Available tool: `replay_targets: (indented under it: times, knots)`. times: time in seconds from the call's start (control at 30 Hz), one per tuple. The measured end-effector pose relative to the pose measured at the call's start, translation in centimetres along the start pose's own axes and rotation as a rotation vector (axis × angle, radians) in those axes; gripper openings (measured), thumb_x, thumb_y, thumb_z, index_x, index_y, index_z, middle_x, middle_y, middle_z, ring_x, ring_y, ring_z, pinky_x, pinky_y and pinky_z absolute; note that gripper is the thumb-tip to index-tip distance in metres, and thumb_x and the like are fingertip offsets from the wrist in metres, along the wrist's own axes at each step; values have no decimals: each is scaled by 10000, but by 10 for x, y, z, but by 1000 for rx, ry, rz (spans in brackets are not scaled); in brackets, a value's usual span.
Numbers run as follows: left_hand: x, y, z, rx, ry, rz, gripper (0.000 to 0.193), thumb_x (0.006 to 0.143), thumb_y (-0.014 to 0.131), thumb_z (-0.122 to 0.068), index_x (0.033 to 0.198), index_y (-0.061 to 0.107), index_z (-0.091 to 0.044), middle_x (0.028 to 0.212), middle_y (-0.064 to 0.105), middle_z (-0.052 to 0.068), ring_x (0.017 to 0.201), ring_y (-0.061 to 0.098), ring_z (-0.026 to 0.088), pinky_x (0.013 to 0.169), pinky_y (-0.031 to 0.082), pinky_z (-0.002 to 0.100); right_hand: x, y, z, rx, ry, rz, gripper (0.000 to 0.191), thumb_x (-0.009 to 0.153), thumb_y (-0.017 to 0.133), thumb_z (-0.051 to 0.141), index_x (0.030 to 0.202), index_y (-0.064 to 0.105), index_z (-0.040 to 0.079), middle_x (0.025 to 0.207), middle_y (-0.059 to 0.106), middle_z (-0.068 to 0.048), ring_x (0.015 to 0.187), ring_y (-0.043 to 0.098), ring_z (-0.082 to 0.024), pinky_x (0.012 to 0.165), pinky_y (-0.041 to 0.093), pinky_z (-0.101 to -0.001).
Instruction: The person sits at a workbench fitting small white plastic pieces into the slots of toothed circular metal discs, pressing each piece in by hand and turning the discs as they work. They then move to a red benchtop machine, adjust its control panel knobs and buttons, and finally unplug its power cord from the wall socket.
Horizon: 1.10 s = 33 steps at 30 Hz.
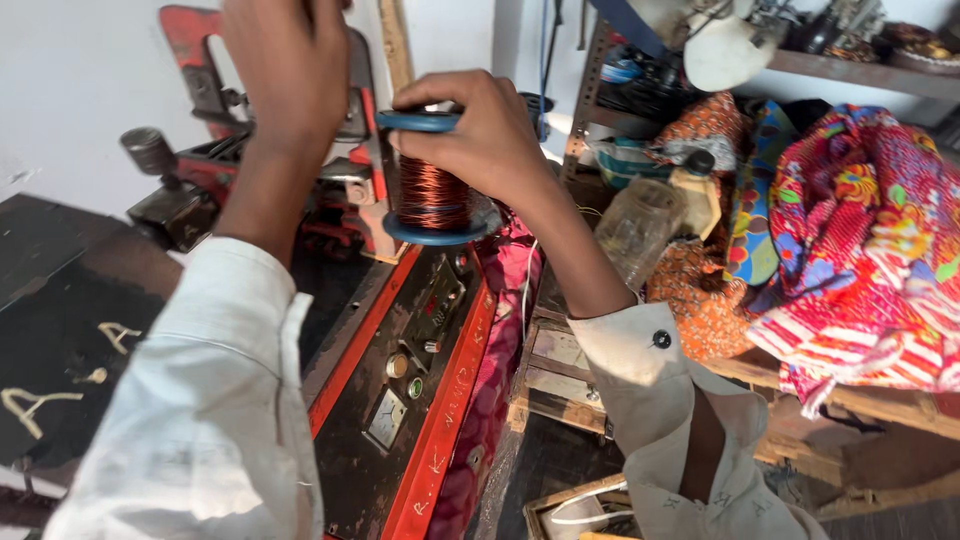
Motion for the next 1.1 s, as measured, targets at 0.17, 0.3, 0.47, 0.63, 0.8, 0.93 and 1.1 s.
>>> replay_targets:
  times: [0.17,0.3,0.47,0.63,0.8,0.93,1.1]
  knots:
    - [-27,73,-79,-242,-256,369,121,1078,544,-129,1177,607,-100,773,712,102,742,717,355,669,490,513,-54,-66,-85,-201,203,-145,387,721,849,272,1072,796,118,1075,784,-102,988,763,-269,915,566,-384]
    - [-80,134,-111,-180,-322,742,266,1022,557,-241,1252,561,-109,824,699,188,791,693,427,698,513,562,-73,-123,-149,-182,302,-329,579,729,882,292,1242,690,103,1144,733,-147,1089,703,-297,907,539,-406]
    - [-174,195,-140,-41,-112,1278,456,1021,497,-456,1359,497,-151,994,725,184,962,698,417,803,538,575,-66,-178,-193,-545,216,-493,529,780,908,275,1235,703,99,1190,690,-165,1087,676,-360,936,537,-465]
    - [-214,227,-119,-201,-194,1221,460,1009,524,-471,1316,531,-128,983,712,205,947,683,434,786,526,584,-82,-184,-239,-737,248,-544,501,808,861,213,1265,709,77,1231,610,-187,1085,564,-463,926,476,-536]
    - [-230,248,-111,-150,-206,1231,500,972,554,-474,1359,521,-157,1017,723,182,965,702,405,812,551,551,-92,-173,-295,-824,351,-292,418,849,811,247,1240,728,124,1209,637,-110,1087,584,-394,1031,445,-519]
    - [-232,265,-124,-220,-215,1330,458,1003,544,-466,1316,529,-131,1050,724,154,996,696,384,812,548,558,-89,-173,-319,-820,380,-345,410,825,819,243,1212,739,135,1228,635,-123,1108,549,-432,970,461,-517]
    - [-233,278,-132,-303,-216,1346,464,983,564,-460,1315,528,-138,1067,720,147,1044,676,377,841,535,553,-84,-170,-327,-778,420,-307,568,795,849,316,1312,673,159,1248,617,-123,1128,551,-429,952,485,-513]
Point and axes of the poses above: each hand's wrist, its own x-axis towards the middle knuckle, its own y-axis out of the palm, z = x × y, the point moved 2 cm from there along x, towards the middle knuckle
